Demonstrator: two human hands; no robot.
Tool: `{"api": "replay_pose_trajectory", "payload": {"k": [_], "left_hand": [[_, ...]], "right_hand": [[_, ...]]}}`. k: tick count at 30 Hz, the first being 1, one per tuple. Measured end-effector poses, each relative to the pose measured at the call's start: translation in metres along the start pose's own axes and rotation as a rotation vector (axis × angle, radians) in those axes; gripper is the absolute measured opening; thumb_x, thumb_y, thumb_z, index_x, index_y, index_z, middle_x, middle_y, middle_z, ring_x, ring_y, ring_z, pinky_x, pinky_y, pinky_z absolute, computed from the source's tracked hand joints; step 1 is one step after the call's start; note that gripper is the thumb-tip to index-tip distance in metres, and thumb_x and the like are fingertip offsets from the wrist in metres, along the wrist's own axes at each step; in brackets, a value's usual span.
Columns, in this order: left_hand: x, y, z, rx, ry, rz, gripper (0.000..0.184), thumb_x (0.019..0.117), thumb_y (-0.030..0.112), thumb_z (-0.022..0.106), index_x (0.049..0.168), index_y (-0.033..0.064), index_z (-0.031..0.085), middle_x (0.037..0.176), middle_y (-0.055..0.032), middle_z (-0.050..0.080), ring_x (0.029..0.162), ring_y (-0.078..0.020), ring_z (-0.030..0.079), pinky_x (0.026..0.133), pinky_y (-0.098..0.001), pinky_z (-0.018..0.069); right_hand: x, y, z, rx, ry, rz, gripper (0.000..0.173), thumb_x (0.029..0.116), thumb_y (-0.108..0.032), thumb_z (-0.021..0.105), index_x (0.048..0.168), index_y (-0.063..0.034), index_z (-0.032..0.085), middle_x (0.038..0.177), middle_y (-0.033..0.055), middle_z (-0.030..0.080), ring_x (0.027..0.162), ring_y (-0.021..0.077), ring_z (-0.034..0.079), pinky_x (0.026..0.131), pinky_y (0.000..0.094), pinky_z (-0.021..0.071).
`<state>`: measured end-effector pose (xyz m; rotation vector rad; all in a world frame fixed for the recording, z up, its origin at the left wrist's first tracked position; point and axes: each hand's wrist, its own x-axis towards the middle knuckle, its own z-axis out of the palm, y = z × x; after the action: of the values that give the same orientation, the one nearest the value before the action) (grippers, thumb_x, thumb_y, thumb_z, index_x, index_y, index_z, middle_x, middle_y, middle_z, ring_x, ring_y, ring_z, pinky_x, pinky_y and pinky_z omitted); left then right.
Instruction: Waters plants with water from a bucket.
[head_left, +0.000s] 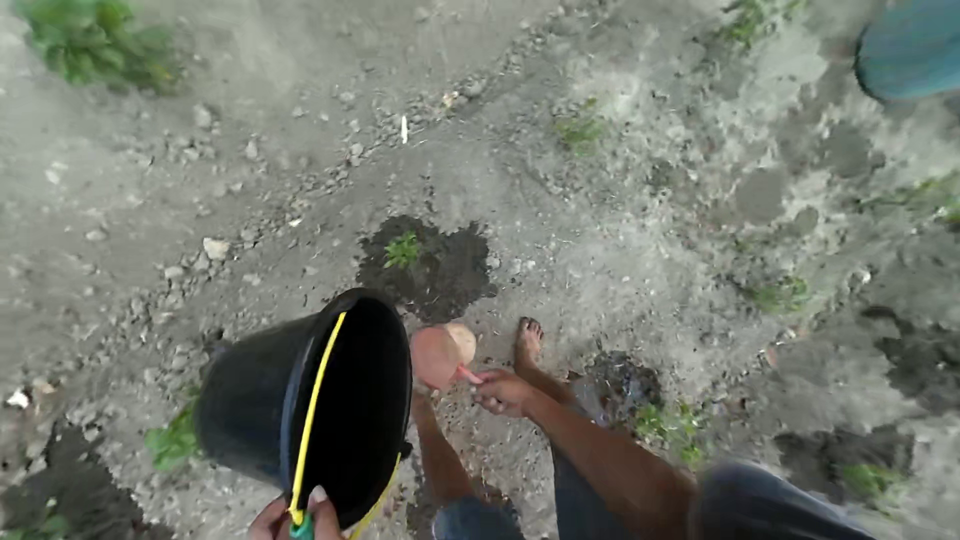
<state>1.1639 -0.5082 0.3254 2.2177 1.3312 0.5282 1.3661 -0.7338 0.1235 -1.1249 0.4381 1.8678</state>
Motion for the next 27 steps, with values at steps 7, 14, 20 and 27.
{"api": "replay_pose_trajectory", "payload": {"k": [7, 14, 20, 27], "left_hand": [[0.031, 0.184, 0.114, 0.084, -0.09, 0.473, 0.041, 0.0909, 0.024, 0.062, 0.061, -0.0034, 0.058, 0.088, -0.0223, 0.065, 0.078, -0.0179, 0.063, 0.073, -0.023, 0.0536], [0.002, 0.33, 0.219, -0.033, -0.189, 0.737, 0.038, 0.0901, 0.028, 0.066, 0.063, 0.0012, 0.064, 0.093, -0.0236, 0.066, 0.086, -0.0216, 0.067, 0.08, -0.025, 0.0557], [-0.03, 0.396, 0.281, -0.137, -0.319, 0.876, 0.036, 0.0882, 0.037, 0.069, 0.069, 0.0061, 0.068, 0.102, -0.0231, 0.068, 0.096, -0.0262, 0.066, 0.088, -0.0305, 0.0546], [-0.057, 0.413, 0.32, -0.226, -0.562, 0.987, 0.029, 0.0927, 0.035, 0.063, 0.084, 0.0104, 0.075, 0.105, -0.0142, 0.071, 0.095, -0.0236, 0.067, 0.085, -0.0301, 0.0547]], "right_hand": [[-0.055, -0.082, -0.074, 0.363, -0.028, -0.23, 0.02, 0.1061, -0.008, 0.044, 0.124, -0.0097, 0.052, 0.072, -0.0037, 0.054, 0.046, 0.0003, 0.041, 0.04, 0.0152, 0.0333], [-0.124, -0.154, -0.199, 0.498, 0.044, -0.539, 0.026, 0.105, -0.008, 0.044, 0.13, -0.0086, 0.051, 0.074, -0.0039, 0.054, 0.047, 0.0005, 0.041, 0.041, 0.0154, 0.0339], [-0.154, -0.171, -0.285, 0.59, 0.018, -0.732, 0.019, 0.1049, -0.009, 0.044, 0.121, -0.0103, 0.054, 0.073, -0.0056, 0.057, 0.046, -0.0014, 0.041, 0.04, 0.0136, 0.034], [-0.266, -0.191, -0.266, 0.775, 0.432, -0.559, 0.026, 0.1108, -0.009, 0.029, 0.101, -0.0084, 0.053, 0.07, -0.0028, 0.052, 0.055, 0.0028, 0.048, 0.057, 0.0171, 0.0451]]}}
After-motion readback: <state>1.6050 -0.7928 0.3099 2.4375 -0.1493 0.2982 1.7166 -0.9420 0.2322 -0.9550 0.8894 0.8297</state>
